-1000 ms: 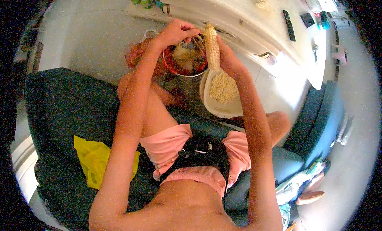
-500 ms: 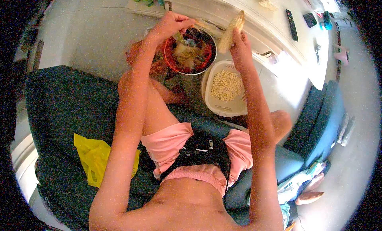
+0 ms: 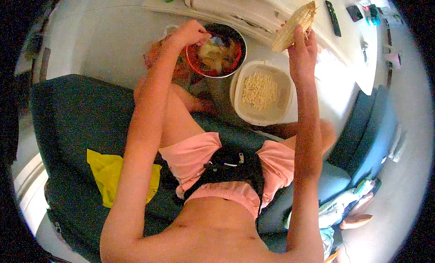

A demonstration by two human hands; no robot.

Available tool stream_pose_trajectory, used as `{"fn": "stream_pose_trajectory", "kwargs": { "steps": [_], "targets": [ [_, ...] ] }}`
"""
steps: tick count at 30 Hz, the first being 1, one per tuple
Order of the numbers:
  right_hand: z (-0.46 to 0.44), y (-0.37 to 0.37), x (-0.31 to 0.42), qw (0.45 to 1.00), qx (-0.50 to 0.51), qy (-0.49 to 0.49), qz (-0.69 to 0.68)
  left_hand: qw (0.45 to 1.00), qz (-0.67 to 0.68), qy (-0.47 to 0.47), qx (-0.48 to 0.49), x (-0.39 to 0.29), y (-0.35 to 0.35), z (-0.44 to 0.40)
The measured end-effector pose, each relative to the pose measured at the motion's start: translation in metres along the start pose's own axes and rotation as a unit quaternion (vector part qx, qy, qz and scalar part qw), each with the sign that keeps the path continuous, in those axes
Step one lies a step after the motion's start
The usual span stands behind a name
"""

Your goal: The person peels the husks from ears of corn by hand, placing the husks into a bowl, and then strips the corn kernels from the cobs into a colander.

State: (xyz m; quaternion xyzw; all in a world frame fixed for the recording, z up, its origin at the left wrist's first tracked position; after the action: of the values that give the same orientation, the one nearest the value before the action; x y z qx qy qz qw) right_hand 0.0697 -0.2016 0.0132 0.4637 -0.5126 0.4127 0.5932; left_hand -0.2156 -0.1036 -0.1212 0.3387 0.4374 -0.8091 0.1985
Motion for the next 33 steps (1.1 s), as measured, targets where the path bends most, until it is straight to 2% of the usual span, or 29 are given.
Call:
{"fn": "stream_pose_trajectory", "kwargs": {
  "steps": [2, 6, 8, 9, 11, 12, 14, 15, 17, 24, 27, 29, 33],
  "targets": [
    [0.005, -0.001, -0.003, 1.0, 0.005, -0.005, -0.013, 0.991, -0.122, 0.052, 0.012, -0.002, 0.019, 0.0],
    [0.013, 0.003, -0.025, 0.999, -0.004, 0.034, 0.001, 0.989, -0.039, 0.109, 0.091, 0.026, 0.053, -0.004],
    [0.015, 0.006, -0.036, 0.998, 0.019, 0.049, 0.027, 0.986, -0.156, 0.019, 0.05, 0.028, 0.059, -0.002],
    [0.017, 0.005, -0.04, 0.998, 0.015, 0.051, 0.025, 0.986, -0.159, 0.02, 0.054, 0.028, 0.063, -0.001],
    [0.025, 0.017, -0.043, 0.996, 0.003, 0.08, 0.035, 0.955, -0.284, 0.046, -0.07, 0.02, 0.064, 0.006],
    [0.027, 0.02, -0.046, 0.997, -0.002, 0.077, 0.009, 0.955, -0.286, 0.046, -0.065, 0.019, 0.066, 0.004],
    [0.027, 0.024, -0.053, 0.996, -0.008, 0.084, -0.017, 0.924, -0.319, 0.115, -0.175, 0.02, 0.068, -0.001],
    [0.027, 0.025, -0.055, 0.995, -0.011, 0.089, -0.042, 0.924, -0.321, 0.115, -0.172, 0.023, 0.067, -0.002],
    [0.025, 0.031, -0.055, 0.995, -0.006, 0.091, -0.051, 0.935, -0.326, 0.12, -0.074, 0.01, 0.057, 0.007],
    [0.02, 0.033, -0.062, 0.995, 0.003, 0.082, -0.051, 0.931, -0.339, 0.113, -0.08, 0.009, 0.061, 0.011],
    [0.02, 0.033, -0.063, 0.996, 0.016, 0.081, -0.032, 0.94, -0.317, 0.108, -0.059, 0.024, 0.068, 0.002],
    [0.021, 0.034, -0.065, 0.996, 0.014, 0.081, -0.032, 0.949, -0.304, 0.065, -0.049, 0.039, 0.078, -0.002],
    [0.024, 0.035, -0.068, 0.996, 0.012, 0.082, -0.016, 0.946, -0.311, 0.08, -0.035, 0.065, 0.089, -0.016]
  ]
}}
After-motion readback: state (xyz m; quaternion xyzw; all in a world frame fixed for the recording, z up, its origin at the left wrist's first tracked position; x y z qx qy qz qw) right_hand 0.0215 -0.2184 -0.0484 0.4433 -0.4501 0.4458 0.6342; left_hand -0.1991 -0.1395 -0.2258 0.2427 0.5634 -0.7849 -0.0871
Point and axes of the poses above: each hand's wrist, its own z-axis away from the middle knuckle, its own y-axis out of the palm, x = y × z, the point moved 1 cm from there along -z, towards the middle knuckle, and after that the axes turned 2 degrees about -x, right-handed, at the moved point
